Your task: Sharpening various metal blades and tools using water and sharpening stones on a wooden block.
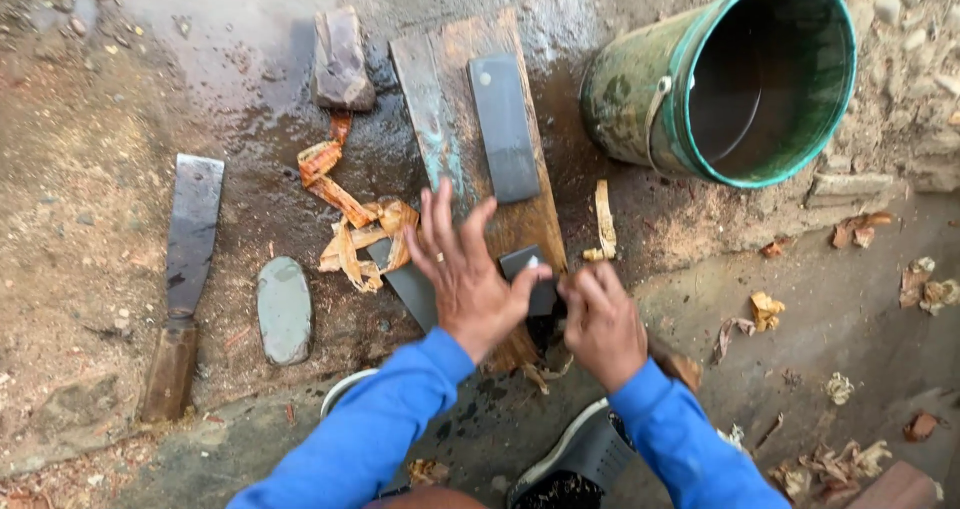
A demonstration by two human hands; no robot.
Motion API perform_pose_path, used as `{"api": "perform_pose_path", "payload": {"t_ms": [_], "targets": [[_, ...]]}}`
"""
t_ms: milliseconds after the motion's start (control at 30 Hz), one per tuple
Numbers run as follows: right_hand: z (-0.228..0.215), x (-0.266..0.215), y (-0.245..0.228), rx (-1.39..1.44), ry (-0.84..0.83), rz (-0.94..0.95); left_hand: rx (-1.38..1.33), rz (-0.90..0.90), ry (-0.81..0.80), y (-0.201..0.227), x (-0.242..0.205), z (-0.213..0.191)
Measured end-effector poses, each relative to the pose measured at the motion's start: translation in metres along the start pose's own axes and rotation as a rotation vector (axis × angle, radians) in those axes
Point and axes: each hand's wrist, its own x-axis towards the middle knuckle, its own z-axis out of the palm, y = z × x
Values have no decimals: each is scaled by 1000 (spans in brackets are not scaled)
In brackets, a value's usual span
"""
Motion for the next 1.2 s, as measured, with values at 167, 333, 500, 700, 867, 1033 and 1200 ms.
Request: {"api": "perform_pose_path", "payload": {"t_ms": [167, 333, 500, 700, 867, 1033, 1200], "targets": [[0, -25, 1, 12, 12, -95, 92, -20, -57, 3, -31, -2], [-5, 1, -1, -38, -63, -1, 58, -40, -33, 6, -4, -3], [-6, -15, -1, -8, 8, -87, 75, -28, -25, 10, -18, -4], [-6, 3, -5, -64, -19, -9, 78, -43, -67, 6, -4, -2], [1, -27, 8, -6, -85, 25, 150, 32, -105, -1, -31, 7], [-10, 2, -9, -12, 1, 1, 159, 21, -52, 2, -8, 9], [-2, -11, 1, 35, 5, -20, 149, 43, -94, 3, -10, 4]]}}
